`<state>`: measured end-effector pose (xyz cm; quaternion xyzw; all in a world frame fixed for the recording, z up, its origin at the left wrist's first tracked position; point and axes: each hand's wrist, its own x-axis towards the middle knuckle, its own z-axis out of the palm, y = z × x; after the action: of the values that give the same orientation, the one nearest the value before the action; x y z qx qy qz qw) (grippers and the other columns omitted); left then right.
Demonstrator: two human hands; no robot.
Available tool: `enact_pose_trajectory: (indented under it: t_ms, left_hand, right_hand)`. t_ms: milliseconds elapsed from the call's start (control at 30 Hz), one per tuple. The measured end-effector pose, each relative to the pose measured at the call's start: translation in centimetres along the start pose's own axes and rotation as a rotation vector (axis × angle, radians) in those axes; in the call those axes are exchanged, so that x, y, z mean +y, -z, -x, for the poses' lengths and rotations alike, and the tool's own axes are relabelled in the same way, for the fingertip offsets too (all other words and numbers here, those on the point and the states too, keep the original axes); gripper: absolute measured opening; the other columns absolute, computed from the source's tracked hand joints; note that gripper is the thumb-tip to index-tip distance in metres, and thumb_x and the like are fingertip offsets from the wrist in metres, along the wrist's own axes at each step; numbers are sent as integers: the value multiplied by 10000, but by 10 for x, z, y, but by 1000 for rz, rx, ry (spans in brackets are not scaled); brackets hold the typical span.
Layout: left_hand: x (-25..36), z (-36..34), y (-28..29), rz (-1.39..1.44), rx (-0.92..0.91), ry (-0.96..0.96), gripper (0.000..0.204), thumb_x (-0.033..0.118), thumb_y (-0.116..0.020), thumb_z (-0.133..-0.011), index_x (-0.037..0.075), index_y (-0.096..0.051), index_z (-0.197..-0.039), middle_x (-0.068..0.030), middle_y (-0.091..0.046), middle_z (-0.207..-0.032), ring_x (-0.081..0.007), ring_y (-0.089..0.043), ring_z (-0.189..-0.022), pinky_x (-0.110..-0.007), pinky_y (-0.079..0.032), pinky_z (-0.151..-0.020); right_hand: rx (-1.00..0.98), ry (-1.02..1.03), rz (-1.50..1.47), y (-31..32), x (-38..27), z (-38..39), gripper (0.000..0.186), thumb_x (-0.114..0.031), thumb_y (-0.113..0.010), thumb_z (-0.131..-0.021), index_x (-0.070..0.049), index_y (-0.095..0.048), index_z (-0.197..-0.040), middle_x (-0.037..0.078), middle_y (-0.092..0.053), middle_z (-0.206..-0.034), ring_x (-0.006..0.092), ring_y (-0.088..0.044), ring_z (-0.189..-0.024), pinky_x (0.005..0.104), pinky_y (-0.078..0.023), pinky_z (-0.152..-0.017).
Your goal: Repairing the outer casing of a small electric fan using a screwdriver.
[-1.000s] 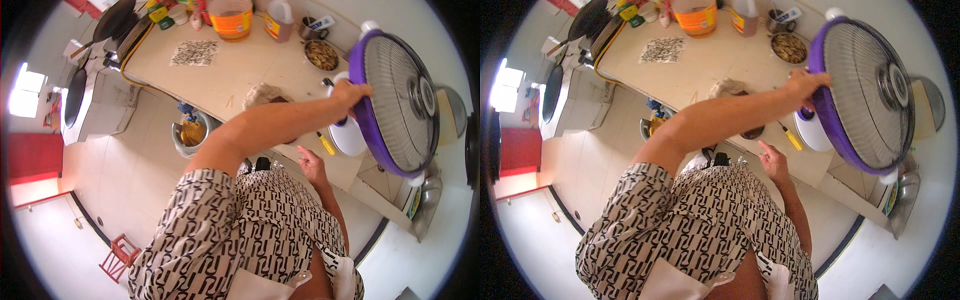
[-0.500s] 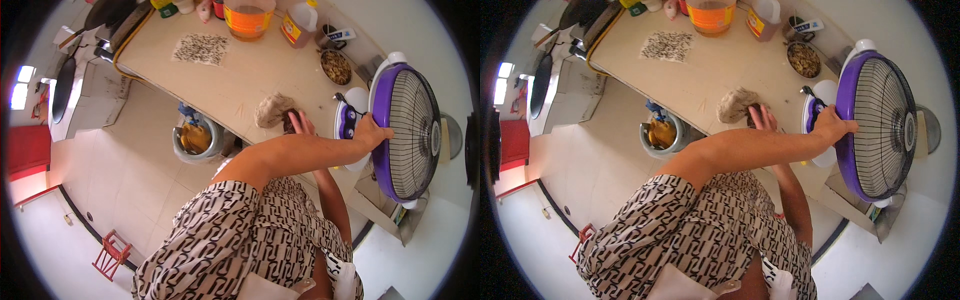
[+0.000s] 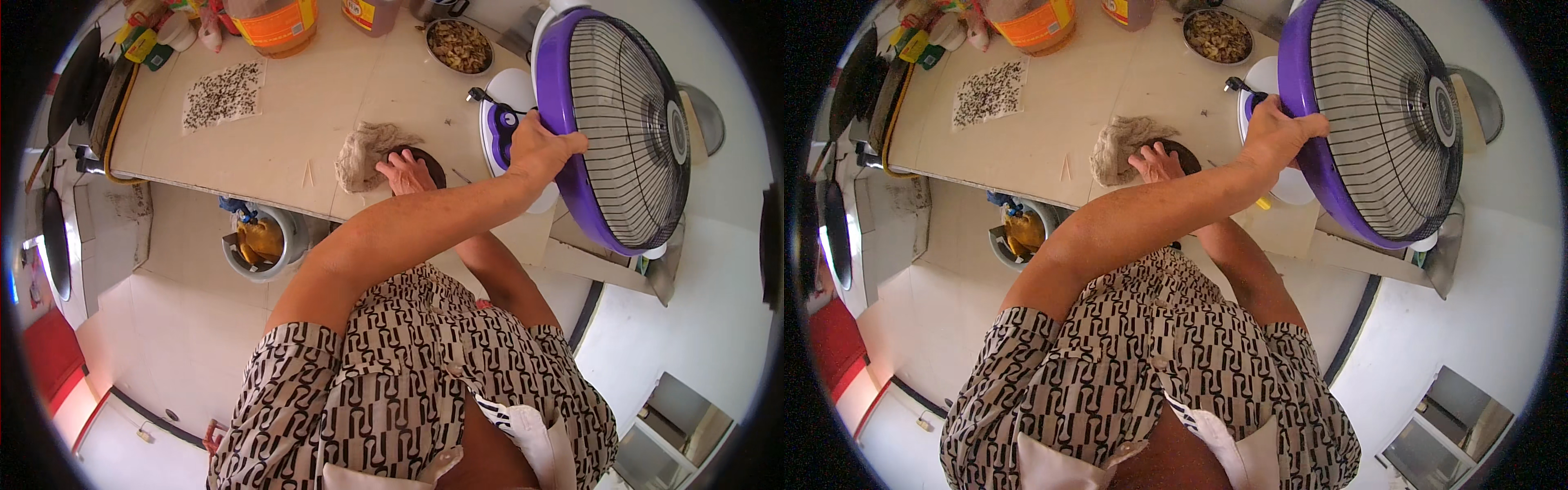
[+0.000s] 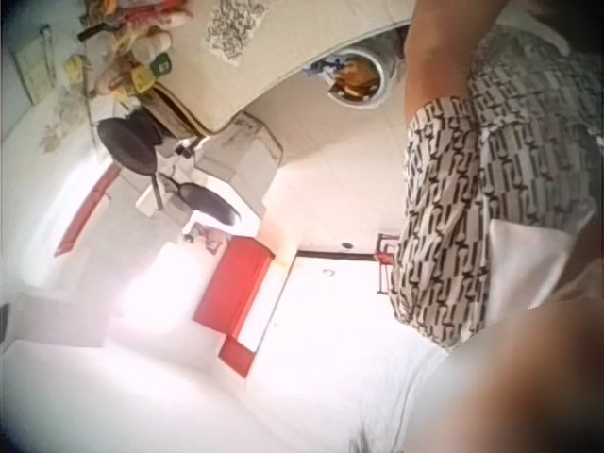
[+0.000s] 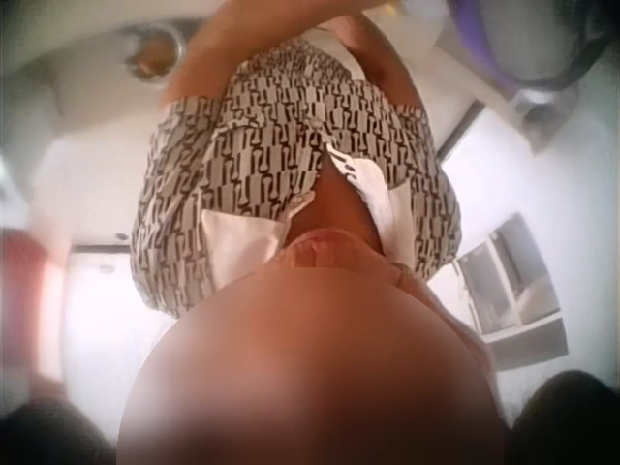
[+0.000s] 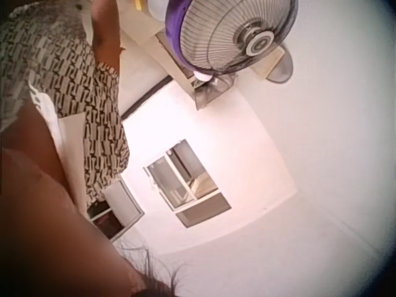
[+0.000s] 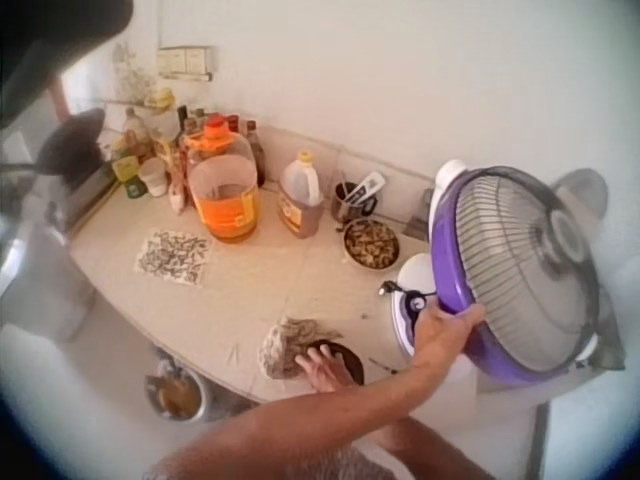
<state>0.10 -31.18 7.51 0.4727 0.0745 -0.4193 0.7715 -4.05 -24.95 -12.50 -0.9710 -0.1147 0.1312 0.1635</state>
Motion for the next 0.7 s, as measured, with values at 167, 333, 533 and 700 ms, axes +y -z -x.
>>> enact_pose_trajectory:
  t_ms: [167, 333, 533, 700]
  left_hand:
    - [-6, -3, -3, -7, 34, -60, 545, 167, -799, -654, -40, -566, -1101, -110, -677, -953, -208, -667, -840, -328, -543, -758]
    - [6, 3, 31, -53, -79, -69, 466, 228, -697, -791, 4, -535, -1166, -100, -678, -955, -207, -704, -758, -343, -621, -649]
    - [7, 13, 20, -108, -112, -34, 434, 229, -684, -805, 2, -554, -1152, -107, -674, -976, -214, -696, -755, -346, -619, -712]
    - [7, 18, 14, -77, -180, -49, 355, 204, -663, -835, 22, -566, -1124, -90, -661, -974, -212, -688, -784, -370, -614, -758]
  right_hand:
    - [208, -28, -193, 16, 1, 16, 410, -149, -617, -843, -104, -574, -1248, 106, -532, -1206, 321, -523, -1110, 490, -488, -824]
    - [498, 76, -408, 0, 24, 56, 410, -199, -623, -903, -80, -533, -1285, 111, -527, -1242, 338, -511, -1143, 475, -441, -926]
    - [164, -388, 286, -14, 88, 106, 418, -107, -625, -828, -20, -556, -1231, 154, -578, -1088, 313, -575, -1099, 495, -510, -785]
    - [210, -384, 292, -28, 118, 105, 233, -104, -648, -788, -9, -623, -999, 137, -602, -925, 298, -637, -948, 474, -519, -766]
